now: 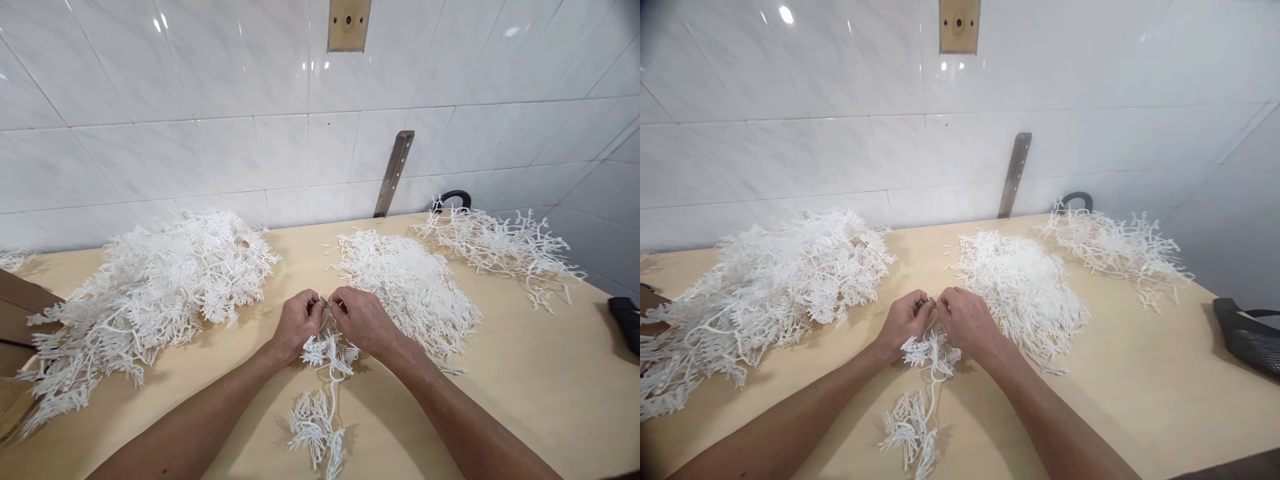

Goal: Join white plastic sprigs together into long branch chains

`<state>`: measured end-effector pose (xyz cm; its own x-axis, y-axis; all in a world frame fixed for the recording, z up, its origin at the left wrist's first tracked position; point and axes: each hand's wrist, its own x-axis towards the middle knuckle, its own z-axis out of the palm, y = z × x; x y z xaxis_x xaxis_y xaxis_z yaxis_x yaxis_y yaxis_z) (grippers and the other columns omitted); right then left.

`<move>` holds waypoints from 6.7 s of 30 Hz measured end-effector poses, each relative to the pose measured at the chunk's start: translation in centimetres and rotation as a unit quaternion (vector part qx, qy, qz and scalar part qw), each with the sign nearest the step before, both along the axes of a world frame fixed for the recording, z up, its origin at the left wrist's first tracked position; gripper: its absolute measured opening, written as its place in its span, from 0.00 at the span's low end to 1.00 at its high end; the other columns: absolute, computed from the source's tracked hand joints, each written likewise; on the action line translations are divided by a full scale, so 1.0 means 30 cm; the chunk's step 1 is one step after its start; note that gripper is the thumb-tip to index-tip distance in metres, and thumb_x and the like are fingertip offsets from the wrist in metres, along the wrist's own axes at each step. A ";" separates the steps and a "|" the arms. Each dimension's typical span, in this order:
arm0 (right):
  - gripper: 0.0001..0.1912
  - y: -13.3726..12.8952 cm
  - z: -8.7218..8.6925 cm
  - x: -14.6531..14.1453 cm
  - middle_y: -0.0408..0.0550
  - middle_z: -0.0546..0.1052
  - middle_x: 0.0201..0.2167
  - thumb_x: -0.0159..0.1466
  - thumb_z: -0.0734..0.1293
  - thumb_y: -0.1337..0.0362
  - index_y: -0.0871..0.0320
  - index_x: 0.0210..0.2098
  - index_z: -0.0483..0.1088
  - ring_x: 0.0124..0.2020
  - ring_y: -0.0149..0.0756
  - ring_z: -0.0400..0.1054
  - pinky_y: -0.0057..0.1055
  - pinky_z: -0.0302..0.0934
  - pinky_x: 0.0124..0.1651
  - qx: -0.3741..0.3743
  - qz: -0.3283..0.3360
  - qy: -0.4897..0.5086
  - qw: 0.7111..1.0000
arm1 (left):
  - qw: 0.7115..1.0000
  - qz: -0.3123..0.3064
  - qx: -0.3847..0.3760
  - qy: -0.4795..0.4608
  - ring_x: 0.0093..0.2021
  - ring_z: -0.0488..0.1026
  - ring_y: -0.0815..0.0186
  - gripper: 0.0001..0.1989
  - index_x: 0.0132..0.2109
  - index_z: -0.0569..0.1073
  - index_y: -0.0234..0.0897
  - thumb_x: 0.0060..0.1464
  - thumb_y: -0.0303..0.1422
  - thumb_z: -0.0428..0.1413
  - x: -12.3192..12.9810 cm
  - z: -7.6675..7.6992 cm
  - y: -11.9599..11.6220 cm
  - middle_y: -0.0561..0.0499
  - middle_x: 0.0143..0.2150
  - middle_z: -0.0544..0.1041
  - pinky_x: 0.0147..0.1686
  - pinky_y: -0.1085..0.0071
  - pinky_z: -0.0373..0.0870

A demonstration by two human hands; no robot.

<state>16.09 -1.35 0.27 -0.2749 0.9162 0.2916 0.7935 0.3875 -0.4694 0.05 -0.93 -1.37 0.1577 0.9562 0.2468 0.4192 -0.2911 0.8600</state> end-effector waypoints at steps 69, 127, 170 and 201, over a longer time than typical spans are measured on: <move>0.06 0.016 0.000 0.011 0.42 0.78 0.25 0.61 0.65 0.66 0.56 0.29 0.73 0.26 0.32 0.69 0.28 0.60 0.30 -0.031 -0.012 0.138 0.990 | 1.000 0.001 0.010 -0.029 0.22 0.58 0.72 0.10 0.34 0.70 0.37 0.59 0.38 0.51 -0.002 -0.012 -0.002 0.58 0.21 0.64 0.24 0.75 0.55; 0.15 0.015 -0.079 -0.039 0.46 0.79 0.30 0.64 0.64 0.52 0.58 0.37 0.73 0.29 0.36 0.73 0.28 0.63 0.30 -0.150 0.031 0.232 0.961 | 0.937 0.058 -0.169 -0.302 0.13 0.60 0.73 0.18 0.33 0.72 0.35 0.53 0.48 0.58 -0.036 0.007 0.084 0.57 0.15 0.67 0.14 0.76 0.54; 0.25 0.059 -0.127 -0.036 0.36 0.63 0.11 0.61 0.65 0.40 0.57 0.27 0.68 0.07 0.25 0.52 0.23 0.48 0.09 -0.183 -0.076 0.464 0.864 | 0.955 -0.197 -0.165 -0.149 0.19 0.60 0.74 0.21 0.29 0.73 0.33 0.46 0.49 0.64 -0.071 0.021 0.071 0.56 0.20 0.66 0.21 0.75 0.54; 0.21 0.044 -0.082 -0.009 0.36 0.64 0.17 0.66 0.60 0.46 0.57 0.40 0.74 0.14 0.27 0.58 0.23 0.55 0.16 -0.248 0.020 0.461 0.852 | 0.929 -0.075 -0.258 -0.254 0.15 0.55 0.76 0.24 0.22 0.66 0.36 0.51 0.49 0.61 -0.077 0.034 0.111 0.57 0.15 0.64 0.18 0.76 0.48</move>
